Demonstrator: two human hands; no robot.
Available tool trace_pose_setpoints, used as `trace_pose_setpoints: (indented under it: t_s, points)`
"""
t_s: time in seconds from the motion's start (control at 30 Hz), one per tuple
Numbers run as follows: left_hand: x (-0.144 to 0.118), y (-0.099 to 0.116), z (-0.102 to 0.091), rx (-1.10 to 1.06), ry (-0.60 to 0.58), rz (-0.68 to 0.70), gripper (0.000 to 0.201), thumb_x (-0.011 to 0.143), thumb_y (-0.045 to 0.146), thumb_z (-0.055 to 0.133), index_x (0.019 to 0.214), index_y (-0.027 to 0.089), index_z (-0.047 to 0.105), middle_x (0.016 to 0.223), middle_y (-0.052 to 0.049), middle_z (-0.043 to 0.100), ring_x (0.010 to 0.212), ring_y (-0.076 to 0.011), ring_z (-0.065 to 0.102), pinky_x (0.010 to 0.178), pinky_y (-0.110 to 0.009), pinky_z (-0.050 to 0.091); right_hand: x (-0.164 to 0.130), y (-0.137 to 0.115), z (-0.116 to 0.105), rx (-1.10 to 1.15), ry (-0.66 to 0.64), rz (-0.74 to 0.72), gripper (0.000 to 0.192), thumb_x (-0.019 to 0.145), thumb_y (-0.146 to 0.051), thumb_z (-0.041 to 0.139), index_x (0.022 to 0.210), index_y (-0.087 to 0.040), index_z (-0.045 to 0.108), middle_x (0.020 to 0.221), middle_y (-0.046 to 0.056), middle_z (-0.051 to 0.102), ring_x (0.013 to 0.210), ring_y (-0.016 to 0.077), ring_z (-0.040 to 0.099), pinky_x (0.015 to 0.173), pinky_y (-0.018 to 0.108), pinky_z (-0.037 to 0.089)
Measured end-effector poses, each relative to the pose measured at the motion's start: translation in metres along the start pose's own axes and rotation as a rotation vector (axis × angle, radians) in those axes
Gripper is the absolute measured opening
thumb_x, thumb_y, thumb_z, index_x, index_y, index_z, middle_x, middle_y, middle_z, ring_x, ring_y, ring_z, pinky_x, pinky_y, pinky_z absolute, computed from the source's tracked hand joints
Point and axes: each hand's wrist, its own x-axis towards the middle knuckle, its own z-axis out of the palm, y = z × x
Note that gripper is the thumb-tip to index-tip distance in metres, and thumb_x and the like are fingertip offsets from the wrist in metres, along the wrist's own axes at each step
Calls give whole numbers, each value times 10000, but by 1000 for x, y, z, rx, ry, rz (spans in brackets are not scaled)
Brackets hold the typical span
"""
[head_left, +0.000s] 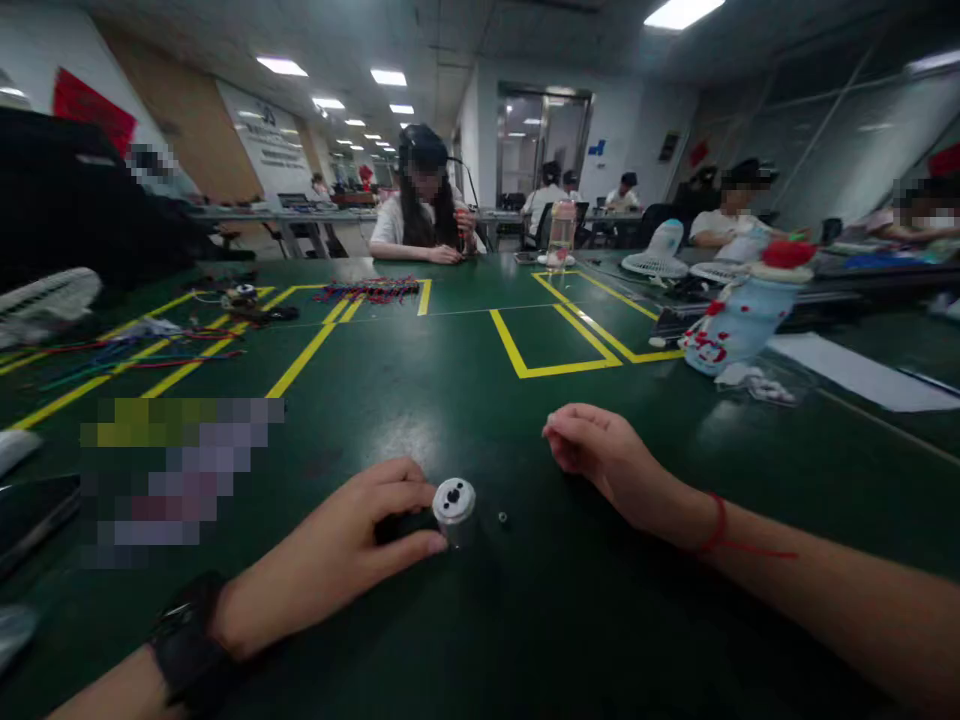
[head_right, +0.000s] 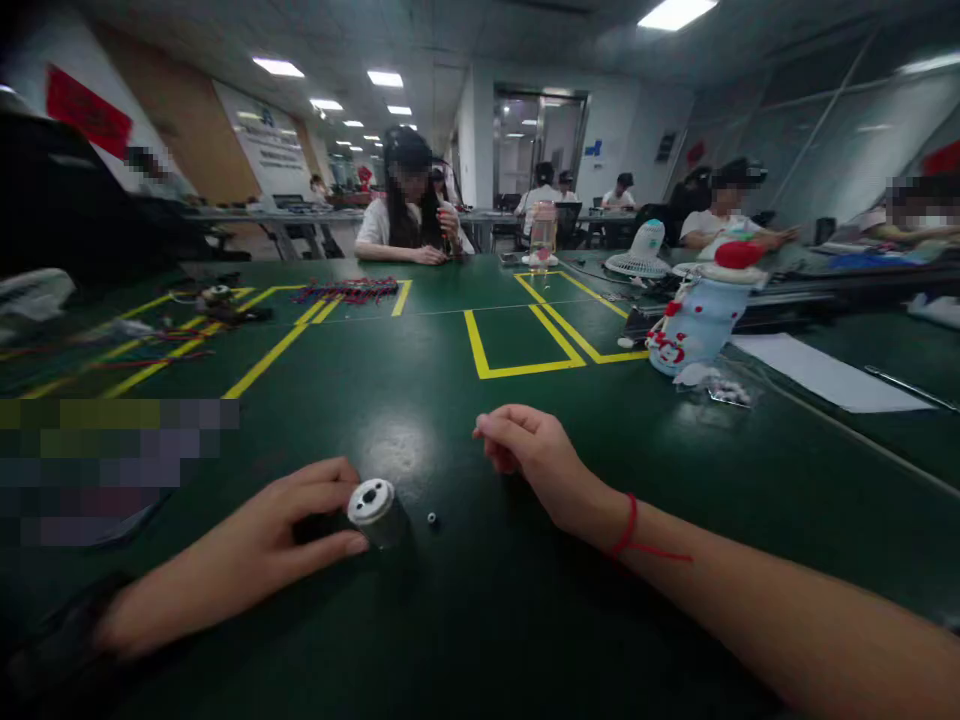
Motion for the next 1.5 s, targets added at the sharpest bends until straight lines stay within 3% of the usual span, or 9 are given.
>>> trace_pose_setpoints:
  t_s: [0.23,0.33,0.43,0.53,0.73,0.93,1.2,1.37,1.5]
  points:
    - [-2,1,2,-4,-6,-5,97,917,361,553,955,285,600,931,48,517,858,-134,508,750,-243,392,0,-2,-2,-60,-18,-4,221,845,-367,606,770,-159,601,648,-28,538,558,84,470,532,227,348]
    - [-3,0,2,-4,-10,-9,98,919,356,548,954,283,604,937,41,525,862,-142,514,750,-248,397,-6,-8,1,-380,-159,-61,190,836,-346,618,874,-160,630,753,2,576,629,107,508,573,244,399]
    - [-3,0,2,1,12,-1,104,913,360,558,951,274,603,940,37,532,873,-148,517,762,-254,399,-14,-11,7,-755,-341,-215,273,777,-303,689,1018,-181,652,955,39,582,762,138,540,666,277,444]
    - [-2,-1,2,2,22,9,111,904,366,572,956,273,603,934,41,537,871,-147,521,752,-253,398,-18,-10,15,-947,-408,-360,196,786,-267,680,972,-205,687,998,39,562,883,165,536,784,311,443]
    - [0,-1,3,1,29,16,103,900,362,580,970,290,606,930,47,547,867,-145,525,743,-257,398,-10,-22,33,-835,-310,-450,113,832,-208,621,929,-171,665,982,32,541,756,108,532,664,236,459]
    - [-2,-1,4,22,35,29,154,901,361,577,1045,313,606,953,33,560,887,-162,525,744,-270,406,-5,-38,55,-903,-362,-563,114,817,-240,636,899,-181,689,959,28,535,816,126,544,747,262,447]
    - [-1,0,3,18,43,30,108,887,333,602,987,294,609,950,31,558,877,-162,532,746,-275,417,-10,-39,47,-867,-371,-483,199,795,-246,650,985,-186,664,984,29,568,802,129,545,716,263,448]
    - [-2,1,2,34,42,29,104,877,334,608,956,266,609,947,14,560,867,-172,528,735,-281,425,-13,-17,26,-677,-253,-203,182,851,-318,598,958,-175,636,838,14,595,674,117,525,584,244,428]
    - [-4,3,1,47,56,31,84,873,284,599,950,250,603,959,5,559,876,-176,527,758,-292,437,-14,-6,18,-534,-210,-110,184,859,-328,591,902,-152,620,794,11,608,691,120,544,596,239,429]
